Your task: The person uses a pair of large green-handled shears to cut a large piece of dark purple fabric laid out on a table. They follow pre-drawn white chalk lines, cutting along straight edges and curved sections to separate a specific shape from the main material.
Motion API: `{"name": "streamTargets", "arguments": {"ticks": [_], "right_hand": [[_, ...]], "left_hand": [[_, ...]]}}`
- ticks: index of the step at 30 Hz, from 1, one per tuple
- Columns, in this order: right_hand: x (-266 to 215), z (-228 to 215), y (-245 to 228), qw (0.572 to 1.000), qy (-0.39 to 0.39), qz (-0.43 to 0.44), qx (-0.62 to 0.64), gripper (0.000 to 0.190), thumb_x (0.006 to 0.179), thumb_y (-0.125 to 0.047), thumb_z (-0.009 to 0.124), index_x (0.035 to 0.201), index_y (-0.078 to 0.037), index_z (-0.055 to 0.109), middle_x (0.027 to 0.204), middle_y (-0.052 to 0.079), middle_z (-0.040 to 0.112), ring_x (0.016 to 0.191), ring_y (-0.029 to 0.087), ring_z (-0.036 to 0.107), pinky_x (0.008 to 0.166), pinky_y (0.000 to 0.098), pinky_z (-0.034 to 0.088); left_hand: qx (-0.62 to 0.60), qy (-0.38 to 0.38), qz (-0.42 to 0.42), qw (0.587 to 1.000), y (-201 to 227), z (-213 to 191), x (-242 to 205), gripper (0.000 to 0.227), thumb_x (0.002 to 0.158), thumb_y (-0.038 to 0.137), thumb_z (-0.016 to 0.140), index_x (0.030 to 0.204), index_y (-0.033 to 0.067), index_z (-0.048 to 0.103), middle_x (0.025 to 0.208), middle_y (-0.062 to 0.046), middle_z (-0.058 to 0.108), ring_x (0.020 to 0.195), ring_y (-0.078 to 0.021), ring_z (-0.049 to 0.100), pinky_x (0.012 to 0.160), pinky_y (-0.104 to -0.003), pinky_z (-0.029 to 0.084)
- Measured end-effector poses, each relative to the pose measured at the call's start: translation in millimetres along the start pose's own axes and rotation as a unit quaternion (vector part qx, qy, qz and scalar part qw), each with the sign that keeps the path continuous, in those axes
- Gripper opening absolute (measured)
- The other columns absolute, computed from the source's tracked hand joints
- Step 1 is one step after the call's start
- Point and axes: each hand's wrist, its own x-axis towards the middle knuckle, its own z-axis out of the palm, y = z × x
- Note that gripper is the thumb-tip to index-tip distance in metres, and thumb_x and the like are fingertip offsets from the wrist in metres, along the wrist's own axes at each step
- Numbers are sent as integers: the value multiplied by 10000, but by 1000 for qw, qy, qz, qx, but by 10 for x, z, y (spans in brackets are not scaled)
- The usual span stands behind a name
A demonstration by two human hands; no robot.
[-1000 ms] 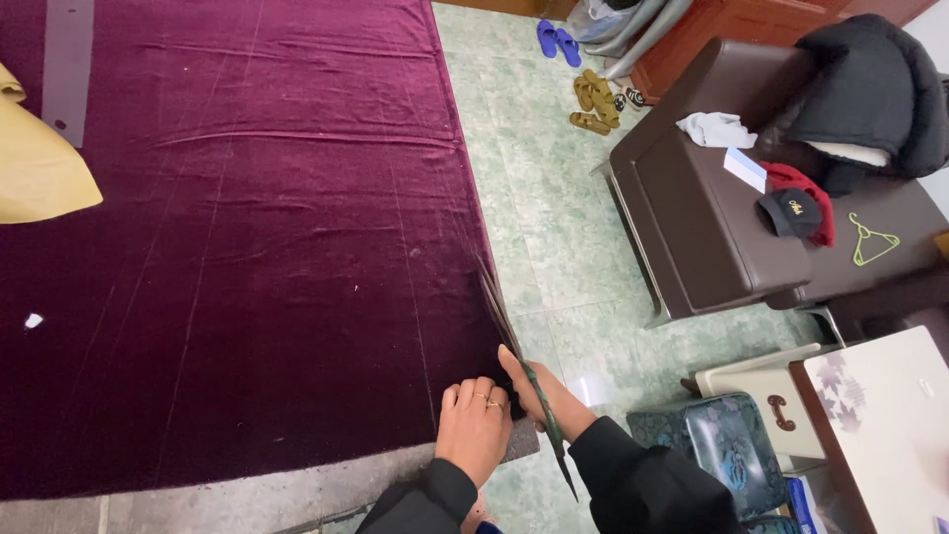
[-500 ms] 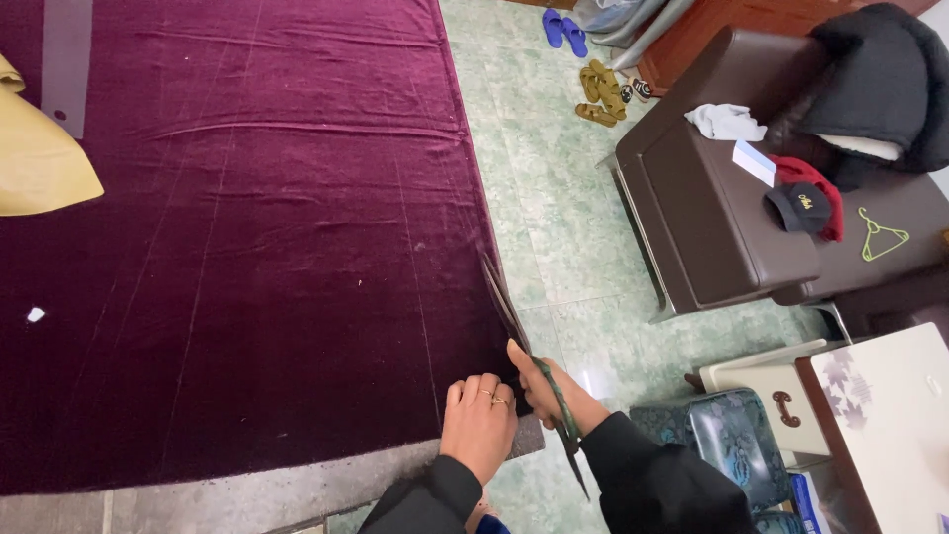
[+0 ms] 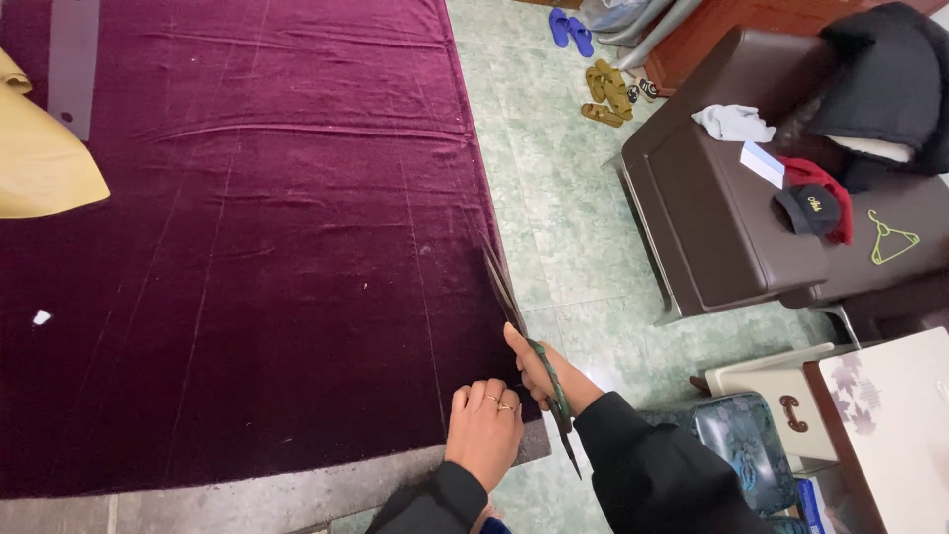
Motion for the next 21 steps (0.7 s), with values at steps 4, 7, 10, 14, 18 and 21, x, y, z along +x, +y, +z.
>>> {"name": "streamTargets", "arguments": {"ticks": [4, 7, 10, 14, 18, 21], "right_hand": [[80, -6, 51, 1000, 3, -10, -3, 676, 794, -781, 358, 791, -107, 406, 527, -1, 254, 376, 128, 223, 342, 307, 267], [-68, -9, -21, 1000, -8, -4, 7, 622, 838, -741, 399, 774, -123, 386, 522, -14, 237, 411, 114, 190, 372, 277, 233], [-62, -14, -17, 1000, -13, -7, 8, 616, 853, -729, 389, 783, -118, 385, 534, -6, 248, 412, 122, 198, 374, 288, 228], [-38, -25, -10, 1000, -21, -5, 17, 623, 844, -740, 397, 762, -122, 382, 534, -12, 238, 414, 114, 187, 376, 283, 213], [-140, -25, -51, 999, -31, -25, 7, 610, 838, -738, 421, 660, -168, 297, 516, -23, 225, 412, 111, 190, 378, 273, 250], [-170, -17, -69, 1000, -20, -17, -7, 606, 850, -744, 395, 690, -165, 313, 532, -26, 226, 446, 107, 181, 410, 273, 233]], "left_hand": [[-4, 7, 2, 1000, -2, 4, 1, 84, 887, 185, 601, 850, 110, 590, 888, -59, 535, 806, -266, 476, 703, -404, 365], [6, 1, 1, 1000, 0, -5, -3, 101, 907, 192, 592, 861, 102, 594, 886, -60, 535, 806, -264, 479, 709, -399, 372], [15, 7, 1, 1000, 4, -21, 4, 109, 906, 206, 590, 841, 118, 591, 867, -43, 530, 789, -248, 471, 704, -389, 366], [10, -1, 3, 1000, -4, -16, 4, 90, 895, 192, 595, 852, 113, 588, 870, -56, 527, 796, -257, 472, 701, -395, 366], [23, -13, 0, 1000, 0, 1, 3, 113, 904, 223, 595, 852, 124, 609, 878, -36, 544, 802, -241, 484, 720, -389, 375], [19, -14, -1, 1000, -1, 7, 2, 107, 902, 225, 595, 861, 126, 606, 883, -37, 540, 810, -243, 484, 717, -391, 374]]}}
